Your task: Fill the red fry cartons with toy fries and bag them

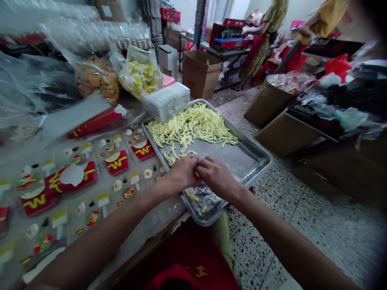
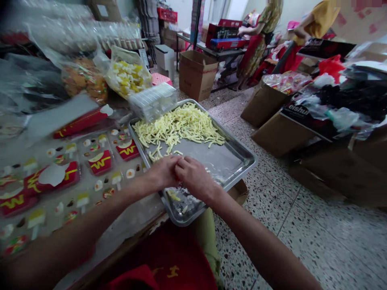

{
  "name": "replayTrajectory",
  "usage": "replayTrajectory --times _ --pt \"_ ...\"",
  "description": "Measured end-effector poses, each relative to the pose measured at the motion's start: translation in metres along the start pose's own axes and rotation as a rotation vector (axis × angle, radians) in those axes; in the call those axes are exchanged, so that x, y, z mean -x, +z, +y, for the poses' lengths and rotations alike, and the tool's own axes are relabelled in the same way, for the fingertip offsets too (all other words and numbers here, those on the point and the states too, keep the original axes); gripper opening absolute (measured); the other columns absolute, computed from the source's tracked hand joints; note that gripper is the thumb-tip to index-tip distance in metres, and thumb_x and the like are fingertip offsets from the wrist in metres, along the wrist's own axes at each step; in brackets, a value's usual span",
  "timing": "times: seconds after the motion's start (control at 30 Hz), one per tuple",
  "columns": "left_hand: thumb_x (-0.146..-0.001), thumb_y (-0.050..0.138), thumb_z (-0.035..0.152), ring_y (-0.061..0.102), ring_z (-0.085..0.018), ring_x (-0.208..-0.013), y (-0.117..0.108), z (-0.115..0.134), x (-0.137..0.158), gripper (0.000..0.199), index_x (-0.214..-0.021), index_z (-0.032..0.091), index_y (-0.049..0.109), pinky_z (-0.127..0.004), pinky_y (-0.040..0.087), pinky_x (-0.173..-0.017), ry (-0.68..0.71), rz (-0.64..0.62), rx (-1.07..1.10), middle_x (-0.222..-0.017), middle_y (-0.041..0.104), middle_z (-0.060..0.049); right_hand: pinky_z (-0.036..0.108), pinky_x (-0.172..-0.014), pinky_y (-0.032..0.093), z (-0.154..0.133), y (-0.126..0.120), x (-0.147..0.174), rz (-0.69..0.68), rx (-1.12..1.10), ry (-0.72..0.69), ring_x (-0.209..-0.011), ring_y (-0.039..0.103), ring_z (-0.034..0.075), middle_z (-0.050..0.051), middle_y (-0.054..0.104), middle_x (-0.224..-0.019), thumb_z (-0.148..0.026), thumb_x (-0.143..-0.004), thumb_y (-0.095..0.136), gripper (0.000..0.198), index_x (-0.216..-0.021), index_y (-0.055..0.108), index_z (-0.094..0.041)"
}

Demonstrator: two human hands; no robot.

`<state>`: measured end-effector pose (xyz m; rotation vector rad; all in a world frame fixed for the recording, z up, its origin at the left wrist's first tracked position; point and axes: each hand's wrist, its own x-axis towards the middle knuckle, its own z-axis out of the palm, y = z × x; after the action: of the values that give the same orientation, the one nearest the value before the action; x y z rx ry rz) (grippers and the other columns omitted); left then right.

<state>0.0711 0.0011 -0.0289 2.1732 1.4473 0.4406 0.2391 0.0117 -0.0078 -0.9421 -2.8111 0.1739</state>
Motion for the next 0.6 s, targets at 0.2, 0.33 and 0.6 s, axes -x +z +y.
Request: replayTrajectory --times 0.2,0.33,0.6 --pt "-0.056 0.079 0.025 0.065 -0.027 -0.102 0.05 0.022 0.001 0.068 -0.121 0.016 0.06 -0.04 0.055 -0.091 0.134 0.186 0.527 -0.114 0.067 -0.009 0.03 -0.088 0.053 0.007 -0.03 0.045 0.031 -0.411 0.064 -0.104 0.068 0.017 0.007 0.072 -0.117 -0.012 -0.097 0.055 0.023 -0.106 0.074 -0.022" --pt "-0.057 0.079 0.027 0.062 -0.031 -0.112 0.053 0.029 0.002 0.083 -0.134 0.009 0.054 -0.047 0.052 -0.102 0.149 0.281 0.577 -0.123 0.065 -0.015 0.033 -0.081 0.054 0.009 -0.035 0.054 0.198 -0.291 0.14 -0.092 0.07 0.019 0.006 0.076 -0.103 -0.018 -0.094 0.064 0.014 -0.1 0.076 -0.022" --pt "-0.061 0.078 0.02 0.061 -0.03 -0.117 0.043 0.011 0.029 0.087 -0.143 0.016 0.048 -0.045 0.051 -0.103 0.144 0.375 0.424 -0.129 0.064 -0.014 0.024 -0.065 0.05 -0.012 -0.024 0.022 0.085 -0.715 0.3 -0.071 0.067 0.013 -0.002 0.073 -0.08 -0.009 -0.084 0.069 0.014 -0.077 0.071 -0.021"
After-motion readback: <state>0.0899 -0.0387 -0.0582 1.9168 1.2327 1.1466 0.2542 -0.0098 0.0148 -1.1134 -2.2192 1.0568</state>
